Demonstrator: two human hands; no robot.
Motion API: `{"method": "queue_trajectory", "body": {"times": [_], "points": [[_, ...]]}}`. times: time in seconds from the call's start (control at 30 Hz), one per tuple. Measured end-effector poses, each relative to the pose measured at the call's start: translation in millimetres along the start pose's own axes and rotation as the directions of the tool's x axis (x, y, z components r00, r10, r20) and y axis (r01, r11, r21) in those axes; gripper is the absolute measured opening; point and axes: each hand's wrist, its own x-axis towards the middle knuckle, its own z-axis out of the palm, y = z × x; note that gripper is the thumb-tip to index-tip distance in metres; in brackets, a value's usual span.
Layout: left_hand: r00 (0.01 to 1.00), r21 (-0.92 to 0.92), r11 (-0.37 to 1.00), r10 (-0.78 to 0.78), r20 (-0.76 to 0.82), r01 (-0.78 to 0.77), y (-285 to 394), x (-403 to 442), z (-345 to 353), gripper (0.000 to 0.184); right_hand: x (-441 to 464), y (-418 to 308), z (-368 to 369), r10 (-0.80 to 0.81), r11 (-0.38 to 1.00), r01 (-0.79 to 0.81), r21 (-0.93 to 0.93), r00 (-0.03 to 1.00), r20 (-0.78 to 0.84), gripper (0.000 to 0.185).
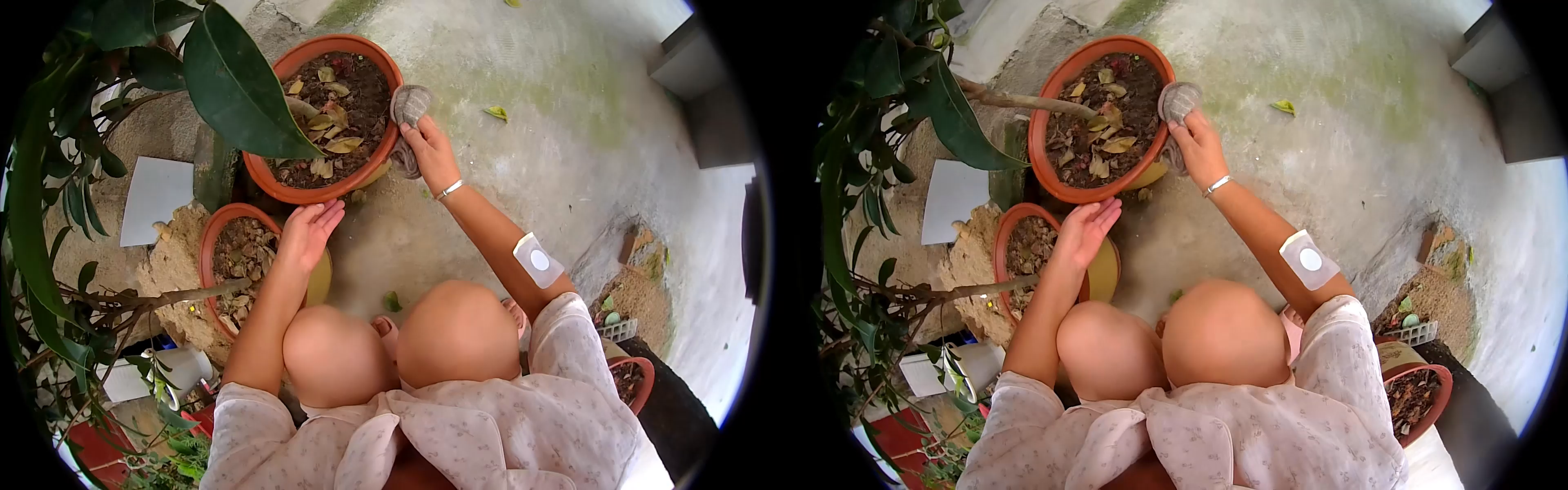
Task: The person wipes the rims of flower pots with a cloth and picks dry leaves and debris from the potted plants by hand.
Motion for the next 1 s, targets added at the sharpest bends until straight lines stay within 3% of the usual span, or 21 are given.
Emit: {"method": "queue_trajectory", "body": {"times": [0.1,0.13,0.17,0.33,0.43,0.6,0.7,0.77,0.83,0.9,0.97,1.0], "points": [[0.99,-0.071,0.995,-0.08,-0.113,0.072,3,0,2,0.015,-19,-15,-6,-0.243,0.969,0.241,-0.049,0.969,-0.037,0.015],[0.992,-0.073,0.995,-0.073,-0.098,0.066,5,-2,5,0.015,-19,-22,-14,0.031,0.982,-0.037,0.186,0.999,0.033,0.014],[0.988,-0.095,0.994,-0.068,-0.138,0.055,6,-6,7,0.016,-16,-26,-21,0.282,0.865,-0.326,0.382,0.945,0.168,0.015],[0.981,-0.185,0.983,-0.022,-0.192,-0.014,7,-4,10,0.022,57,-25,-17,0.261,0.908,-0.238,0.344,0.965,-0.022,0.029],[0.977,-0.106,0.994,0.009,-0.214,-0.032,4,3,2,0.031,103,-32,7,0.098,0.994,-0.096,-0.041,0.995,0.031,0.031],[0.996,-0.007,0.997,0.07,-0.053,-0.07,1,5,-10,0.04,113,-14,13,0.181,0.98,-0.183,-0.083,0.983,-0.03,0.03],[0.99,0.002,0.997,0.072,-0.125,-0.072,0,8,-9,0.036,73,-23,9,0.174,0.98,-0.18,-0.082,0.981,-0.081,0.03],[0.985,0.041,0.999,0.023,-0.168,-0.016,0,5,-4,0.037,41,-29,12,0.141,0.99,-0.139,0.025,0.981,-0.13,0.028],[0.985,0.015,0.996,0.085,-0.147,-0.084,-4,7,-8,0.041,8,-34,18,0.213,0.97,-0.193,0.144,0.967,-0.139,0.025],[0.982,0.021,0.999,0.038,-0.186,-0.035,-6,9,-6,0.043,-23,-61,19,0.405,0.88,-0.365,0.305,0.911,-0.08,0.025],[0.961,0.024,0.993,0.118,-0.251,-0.116,-8,9,2,0.044,-50,-44,26,0.454,0.836,-0.416,0.357,0.891,-0.026,0.028],[0.965,0.028,0.997,0.081,-0.249,-0.077,-9,9,5,0.044,-61,-59,19,0.495,0.745,-0.439,0.502,0.869,0.025,0.032]]}}
